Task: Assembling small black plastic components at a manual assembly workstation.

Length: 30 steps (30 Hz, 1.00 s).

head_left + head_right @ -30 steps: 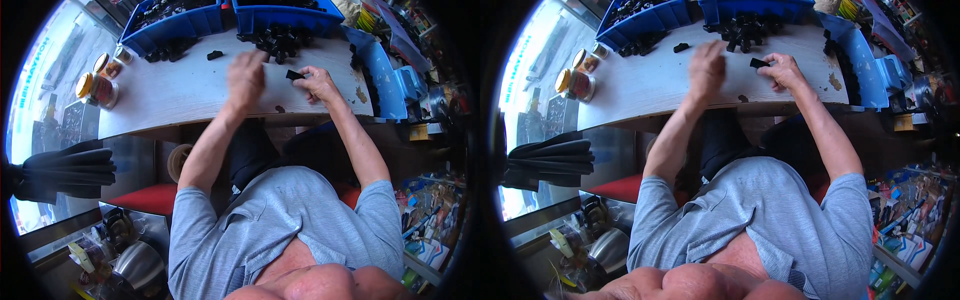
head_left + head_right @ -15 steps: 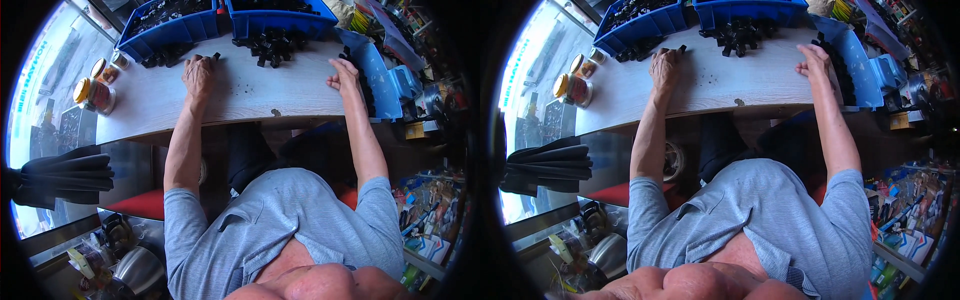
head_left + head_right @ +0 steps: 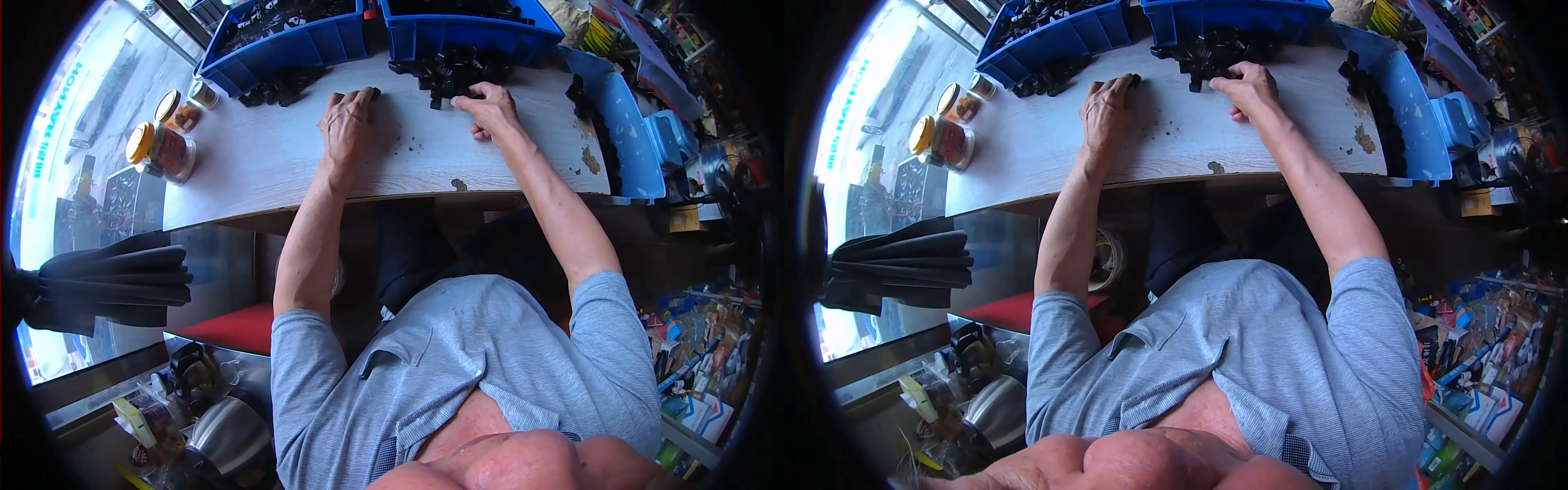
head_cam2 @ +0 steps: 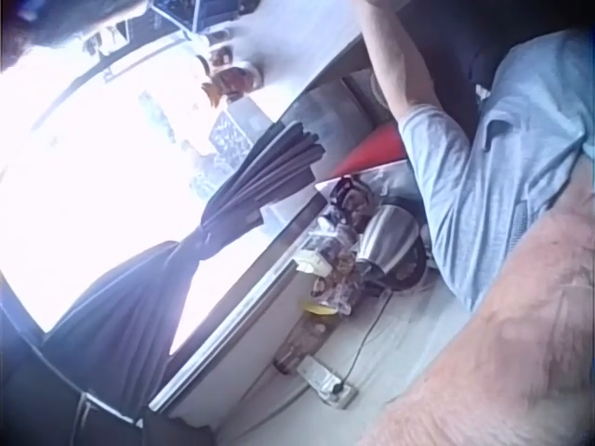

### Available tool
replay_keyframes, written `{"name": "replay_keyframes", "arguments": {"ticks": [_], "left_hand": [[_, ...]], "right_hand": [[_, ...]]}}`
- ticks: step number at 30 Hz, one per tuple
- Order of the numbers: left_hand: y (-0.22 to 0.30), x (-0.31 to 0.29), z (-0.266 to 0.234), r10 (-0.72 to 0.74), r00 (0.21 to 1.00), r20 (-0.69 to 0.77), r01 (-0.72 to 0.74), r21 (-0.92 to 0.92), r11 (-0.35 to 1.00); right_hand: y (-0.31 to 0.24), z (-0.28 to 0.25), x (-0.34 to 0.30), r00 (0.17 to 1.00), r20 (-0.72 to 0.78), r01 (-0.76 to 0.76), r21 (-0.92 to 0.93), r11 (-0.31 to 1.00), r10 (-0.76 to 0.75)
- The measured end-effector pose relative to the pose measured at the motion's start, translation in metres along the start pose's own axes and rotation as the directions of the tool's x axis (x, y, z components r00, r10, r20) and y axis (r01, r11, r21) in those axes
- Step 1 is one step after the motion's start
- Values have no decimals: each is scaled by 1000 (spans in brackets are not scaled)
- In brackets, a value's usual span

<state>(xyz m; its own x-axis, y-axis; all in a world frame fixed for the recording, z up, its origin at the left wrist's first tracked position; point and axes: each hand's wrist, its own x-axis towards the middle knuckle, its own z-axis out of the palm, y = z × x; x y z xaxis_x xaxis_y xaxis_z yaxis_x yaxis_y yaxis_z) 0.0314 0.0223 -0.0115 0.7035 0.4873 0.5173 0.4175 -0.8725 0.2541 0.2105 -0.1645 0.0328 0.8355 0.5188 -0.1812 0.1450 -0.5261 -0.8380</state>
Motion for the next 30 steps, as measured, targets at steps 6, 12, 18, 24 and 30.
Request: {"name": "replay_keyframes", "arguments": {"ticks": [6,12,18,24,30], "left_hand": [[-5,-12,9,-126,990,-62,91,-402,911],[79,-21,10,-133,982,136,186,-837,515],[95,-9,21,151,988,-12,-129,-595,793],[90,-4,26,235,972,6,-186,-593,783],[99,-6,18,424,900,99,-352,-405,844]], "right_hand": [[10,-9,-13,993,112,-73,235,969,48],[6,-26,-35,955,289,-121,167,978,69],[17,-28,-25,942,331,-94,102,990,55],[6,-23,-31,942,331,-73,20,997,62],[17,-24,-27,952,298,-71,-15,997,72]]}}
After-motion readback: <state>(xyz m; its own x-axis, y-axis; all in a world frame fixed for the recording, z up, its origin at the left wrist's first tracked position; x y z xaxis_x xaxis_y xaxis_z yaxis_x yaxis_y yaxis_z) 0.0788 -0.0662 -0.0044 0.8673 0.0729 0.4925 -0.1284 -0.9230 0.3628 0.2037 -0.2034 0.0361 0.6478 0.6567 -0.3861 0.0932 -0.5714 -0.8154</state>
